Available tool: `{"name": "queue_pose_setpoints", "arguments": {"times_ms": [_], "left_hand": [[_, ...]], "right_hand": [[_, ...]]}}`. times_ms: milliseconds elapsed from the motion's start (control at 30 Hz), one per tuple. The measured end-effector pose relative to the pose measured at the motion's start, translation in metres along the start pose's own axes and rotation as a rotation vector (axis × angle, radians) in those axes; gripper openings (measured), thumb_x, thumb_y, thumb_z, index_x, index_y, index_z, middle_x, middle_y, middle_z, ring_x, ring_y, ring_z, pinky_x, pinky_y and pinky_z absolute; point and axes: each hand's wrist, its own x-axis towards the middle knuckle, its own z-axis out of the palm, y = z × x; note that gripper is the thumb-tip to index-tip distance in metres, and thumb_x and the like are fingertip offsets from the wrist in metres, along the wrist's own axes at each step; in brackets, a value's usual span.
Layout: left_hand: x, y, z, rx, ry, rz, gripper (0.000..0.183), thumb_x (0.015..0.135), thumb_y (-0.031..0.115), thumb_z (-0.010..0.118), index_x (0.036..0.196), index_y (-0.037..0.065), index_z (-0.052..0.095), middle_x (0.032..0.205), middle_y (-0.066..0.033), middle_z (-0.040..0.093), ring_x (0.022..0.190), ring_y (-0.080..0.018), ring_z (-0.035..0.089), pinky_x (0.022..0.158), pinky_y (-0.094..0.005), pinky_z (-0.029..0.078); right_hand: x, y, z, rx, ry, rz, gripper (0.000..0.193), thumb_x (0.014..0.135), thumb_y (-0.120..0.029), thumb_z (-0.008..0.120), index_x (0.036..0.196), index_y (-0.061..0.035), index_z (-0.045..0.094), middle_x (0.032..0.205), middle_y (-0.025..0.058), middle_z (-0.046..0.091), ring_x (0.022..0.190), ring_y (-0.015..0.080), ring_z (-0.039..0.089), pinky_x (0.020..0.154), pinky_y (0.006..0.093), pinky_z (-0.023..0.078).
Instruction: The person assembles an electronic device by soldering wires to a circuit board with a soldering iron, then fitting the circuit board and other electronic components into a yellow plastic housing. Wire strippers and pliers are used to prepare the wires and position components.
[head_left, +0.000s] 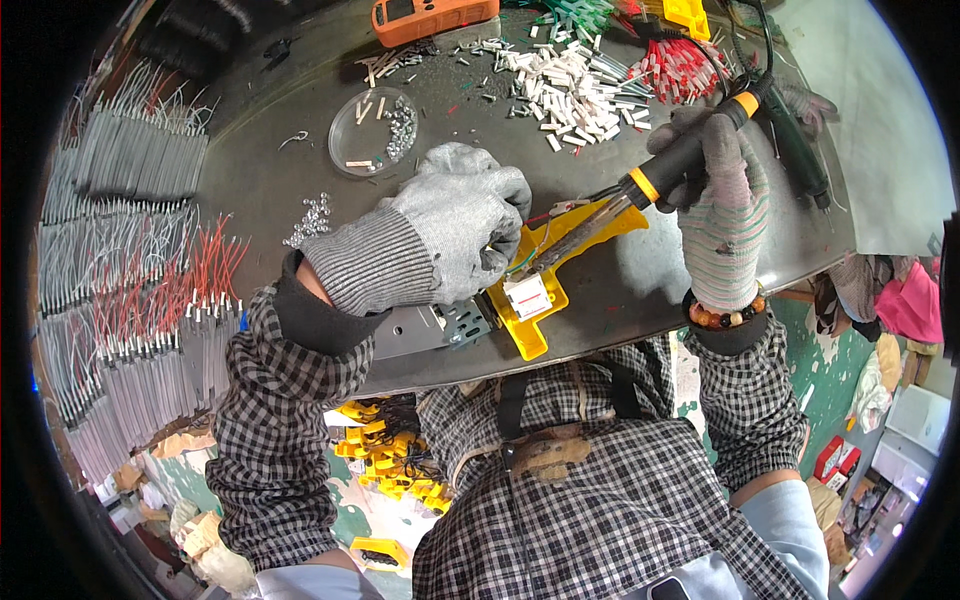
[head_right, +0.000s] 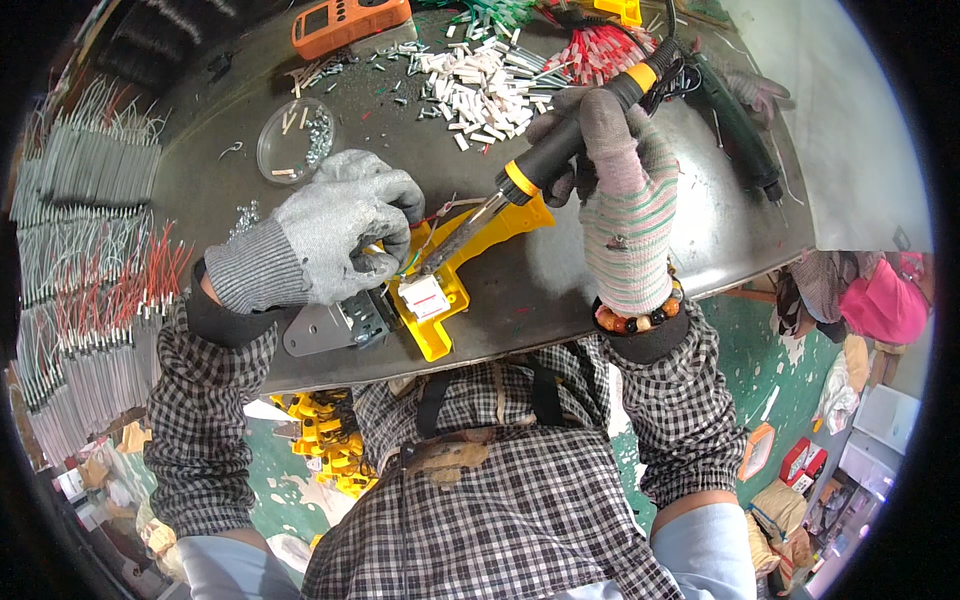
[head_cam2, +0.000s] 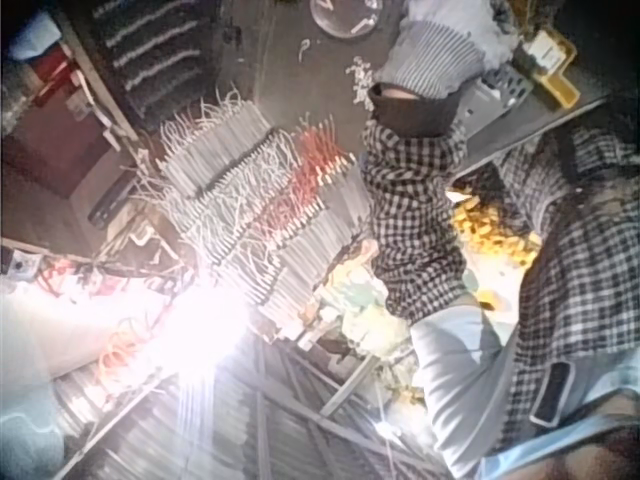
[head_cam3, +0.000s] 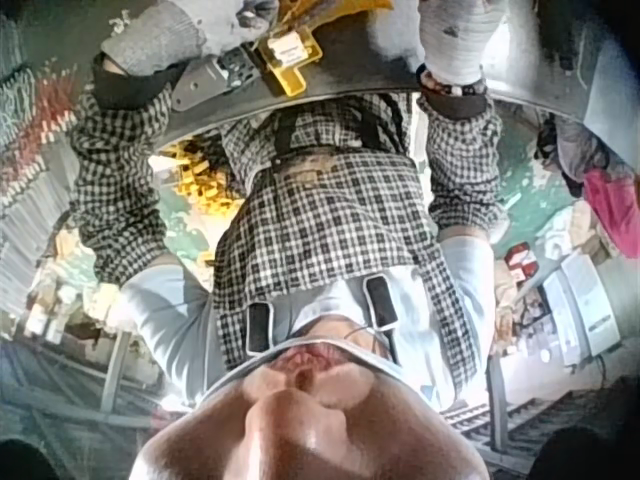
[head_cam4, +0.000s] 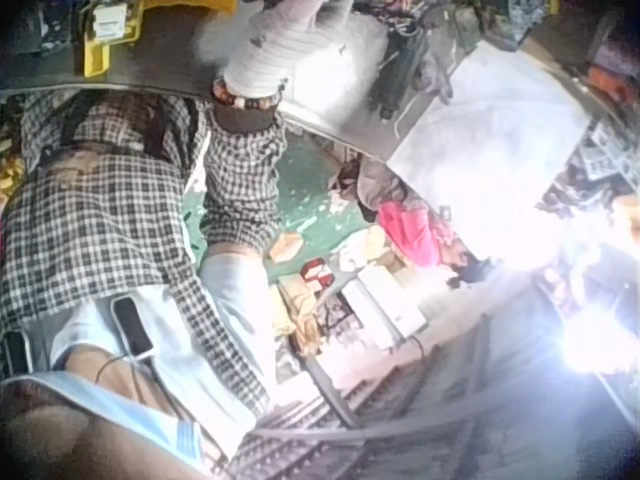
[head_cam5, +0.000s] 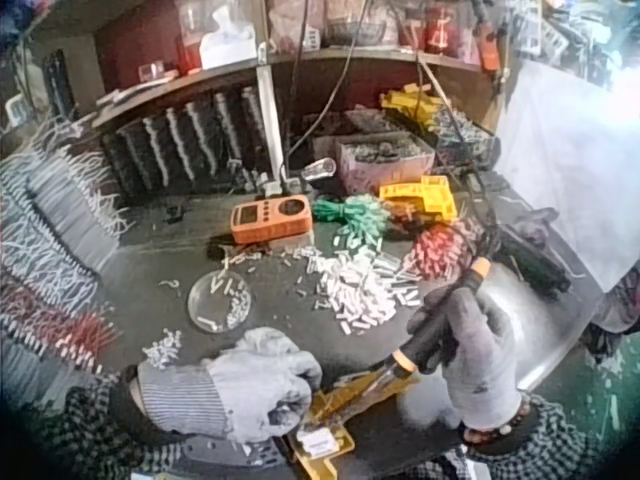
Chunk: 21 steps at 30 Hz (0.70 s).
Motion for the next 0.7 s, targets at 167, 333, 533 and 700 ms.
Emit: {"name": "queue_pose_setpoints", "arguments": {"times_ms": [167,333,533,700], "left_hand": [[0.003,-0.001,-0.001,0.017,-0.022,0.005,0.010,0.073,0.012,0.072,0.075,0.008,0.064,0.110,-0.0063,0.057,0.113,-0.0270,0.051,0.103,-0.0436,0.037],[0.000,-0.002,0.000,-0.032,-0.035,-0.022,0.009,0.073,0.013,0.071,0.076,0.008,0.065,0.110,-0.0070,0.057,0.113,-0.0276,0.051,0.103,-0.0431,0.037],[0.000,-0.009,0.008,-0.096,0.034,0.015,0.008,0.072,0.013,0.070,0.076,0.008,0.065,0.109,-0.0067,0.058,0.110,-0.0269,0.052,0.101,-0.0431,0.039],[0.001,-0.006,0.004,0.016,0.026,0.040,0.009,0.074,0.013,0.070,0.075,0.008,0.064,0.107,-0.0065,0.058,0.109,-0.0269,0.053,0.100,-0.0427,0.039]], "right_hand": [[0.001,0.001,0.000,-0.007,-0.014,-0.006,0.041,0.092,-0.043,0.063,0.102,-0.0031,0.066,0.083,0.0087,0.070,0.060,0.0072,0.058,0.052,0.0198,0.044],[0.000,-0.001,0.002,0.010,-0.031,-0.013,0.043,0.092,-0.044,0.064,0.102,-0.0031,0.066,0.084,0.0087,0.070,0.062,0.0080,0.060,0.053,0.0200,0.044],[0.000,-0.005,-0.002,0.014,-0.036,-0.023,0.041,0.094,-0.042,0.061,0.104,-0.0023,0.065,0.086,0.0087,0.070,0.066,0.0082,0.061,0.054,0.0194,0.044],[0.003,-0.016,-0.020,-0.021,0.065,-0.057,0.039,0.096,-0.040,0.057,0.104,-0.0030,0.066,0.086,0.0058,0.069,0.060,0.0063,0.056,0.052,0.0184,0.041]]}}
